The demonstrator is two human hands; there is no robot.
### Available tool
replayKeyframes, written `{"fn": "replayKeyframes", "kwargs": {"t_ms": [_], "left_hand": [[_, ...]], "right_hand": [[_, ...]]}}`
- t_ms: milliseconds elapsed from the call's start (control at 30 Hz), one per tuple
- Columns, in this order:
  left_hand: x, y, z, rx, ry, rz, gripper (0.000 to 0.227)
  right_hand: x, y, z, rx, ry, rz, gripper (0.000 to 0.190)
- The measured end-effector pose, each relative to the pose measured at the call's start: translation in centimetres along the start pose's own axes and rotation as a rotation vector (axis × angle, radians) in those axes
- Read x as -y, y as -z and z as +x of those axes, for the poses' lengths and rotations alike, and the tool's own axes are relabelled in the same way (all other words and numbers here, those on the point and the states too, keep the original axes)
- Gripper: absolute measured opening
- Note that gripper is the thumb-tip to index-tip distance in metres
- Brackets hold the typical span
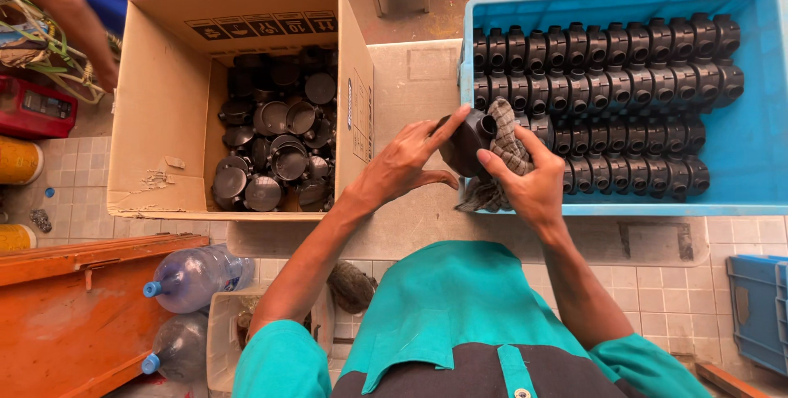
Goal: The person picks black plastic parts from a cardboard box and wipes them with a cloth. The person then places the cleaned parts into a blue plastic crate, arranging them in rows. The person repeats this process for several parts throughout the video.
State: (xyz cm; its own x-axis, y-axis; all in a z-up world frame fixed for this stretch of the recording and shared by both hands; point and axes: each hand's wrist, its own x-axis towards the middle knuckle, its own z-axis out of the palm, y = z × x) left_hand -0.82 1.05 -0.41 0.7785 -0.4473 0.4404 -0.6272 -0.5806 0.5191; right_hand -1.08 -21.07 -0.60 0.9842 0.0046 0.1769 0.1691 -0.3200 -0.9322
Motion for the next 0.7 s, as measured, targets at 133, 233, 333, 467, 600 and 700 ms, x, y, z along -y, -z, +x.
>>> {"fn": "replayKeyframes", "kwargs": {"t_ms": [133, 233, 333, 467, 600, 700], "left_hand": [[-0.3, 0.6, 0.9, -0.046, -0.117, 0.336, 0.106], [-0.4, 0.5, 1.4, -0.081, -0.181, 0.244, 0.097], [0.9, 0.7, 1.4, -0.171, -0.111, 0.2, 0.097], [0.3, -0.1, 1.1, -0.212, -0.117, 0.154, 0.094], [-0.6, -1.3, 1.2, -0.286, -0.126, 0.128, 0.088], [-1.0, -1.7, 1.8, -0.338, -0.133, 0.143, 0.085]], "right_hand": [[-1.1, 0.5, 1.0, 0.042, 0.069, -0.067, 0.042], [1.0, 0.3, 1.6, 0.06, 0.174, -0.041, 0.04], [1.5, 0.2, 0.7, 0.044, 0.371, -0.024, 0.036], [1.1, 0.4, -0.2, 0.023, 0.595, -0.173, 0.038], [0.2, -0.1, -0.4, -0.124, 0.65, -0.267, 0.039], [0.3, -1.4, -0.3, -0.279, 0.544, -0.266, 0.024]]}}
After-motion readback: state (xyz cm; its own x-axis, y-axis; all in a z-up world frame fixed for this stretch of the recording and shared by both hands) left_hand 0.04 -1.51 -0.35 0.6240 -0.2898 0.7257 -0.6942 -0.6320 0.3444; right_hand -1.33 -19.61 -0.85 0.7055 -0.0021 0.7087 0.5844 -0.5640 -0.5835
